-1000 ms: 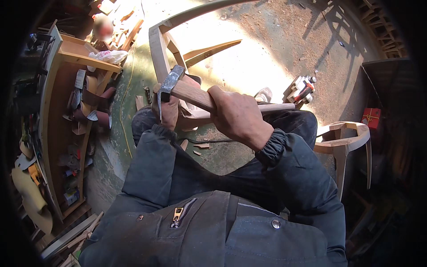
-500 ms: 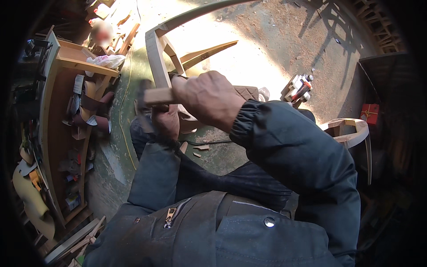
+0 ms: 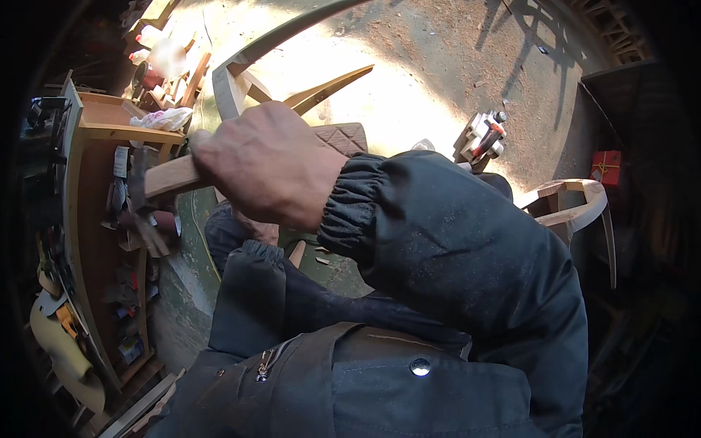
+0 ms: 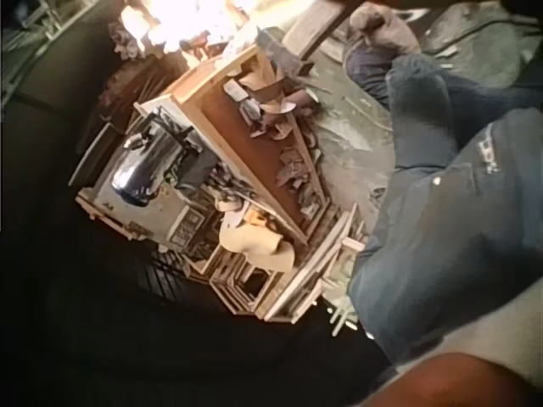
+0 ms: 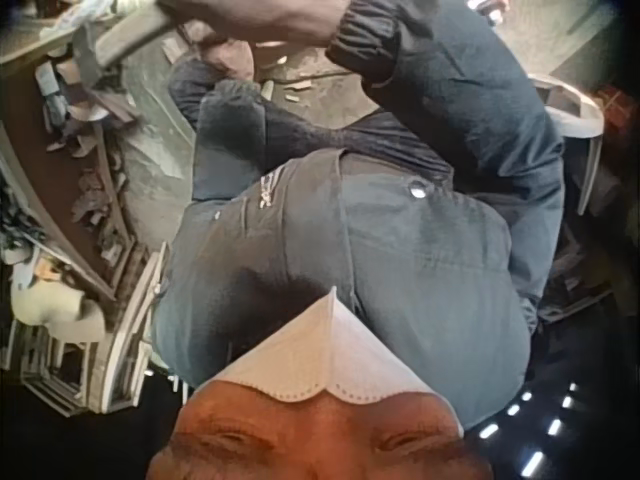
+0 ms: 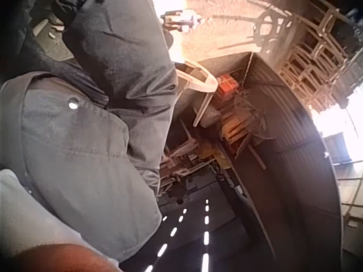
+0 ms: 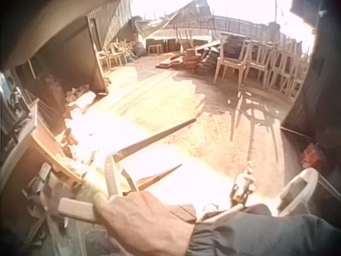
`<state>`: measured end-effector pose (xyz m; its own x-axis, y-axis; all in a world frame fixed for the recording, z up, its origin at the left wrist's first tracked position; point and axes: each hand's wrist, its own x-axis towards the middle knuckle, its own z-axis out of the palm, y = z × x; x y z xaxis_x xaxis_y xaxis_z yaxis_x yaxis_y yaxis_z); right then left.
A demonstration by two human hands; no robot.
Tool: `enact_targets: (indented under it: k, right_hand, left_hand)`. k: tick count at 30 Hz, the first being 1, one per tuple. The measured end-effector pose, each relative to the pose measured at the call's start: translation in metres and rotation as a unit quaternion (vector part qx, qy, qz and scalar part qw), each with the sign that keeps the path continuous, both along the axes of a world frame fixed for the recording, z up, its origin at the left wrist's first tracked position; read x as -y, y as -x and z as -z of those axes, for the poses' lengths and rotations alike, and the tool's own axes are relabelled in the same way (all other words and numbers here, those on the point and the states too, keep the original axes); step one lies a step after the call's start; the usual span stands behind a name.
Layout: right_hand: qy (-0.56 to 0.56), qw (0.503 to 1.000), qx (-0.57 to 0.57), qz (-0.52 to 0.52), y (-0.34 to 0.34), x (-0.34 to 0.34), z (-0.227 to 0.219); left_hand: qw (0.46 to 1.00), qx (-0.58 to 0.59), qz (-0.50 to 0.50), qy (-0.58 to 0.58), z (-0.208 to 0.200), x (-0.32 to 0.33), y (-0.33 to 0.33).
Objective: Assembling and refining a wooden chair frame using a hammer and chisel.
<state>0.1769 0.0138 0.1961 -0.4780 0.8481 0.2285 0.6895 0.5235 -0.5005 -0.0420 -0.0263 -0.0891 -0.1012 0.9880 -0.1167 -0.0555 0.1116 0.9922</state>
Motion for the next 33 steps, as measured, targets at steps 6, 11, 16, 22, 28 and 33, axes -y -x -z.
enact_targets:
  k: [6, 11, 16, 22, 28, 33]
  right_hand:
    - [0.101, 0.973, 0.205, -0.041, -0.009, 0.002, 0.061]
    - [0.079, 0.996, 0.046, -0.008, -0.012, 0.008, 0.019]
    - [0.098, 0.983, 0.150, 0.027, -0.013, 0.008, 0.069]
    - [0.268, 0.948, 0.009, 0.170, -0.032, 0.057, 0.067]
    - [0.281, 0.921, -0.048, 0.266, -0.064, 0.111, 0.095]
    - [0.301, 0.913, -0.032, 0.273, -0.075, 0.127, 0.101]
  left_hand:
    - [0.943, -0.310, 0.002, -0.122, -0.059, 0.001, -0.035]
    - [0.935, 0.326, -0.114, 0.076, -0.049, 0.002, -0.029]
    - [0.915, -0.371, -0.090, -0.127, -0.067, -0.008, -0.048]
    - [0.881, -0.459, -0.111, -0.016, -0.095, -0.034, -0.088]
    - [0.992, -0.036, 0.008, -0.125, -0.070, 0.001, -0.029]
    - [0.992, 0.005, 0.038, -0.120, -0.126, -0.013, -0.021]
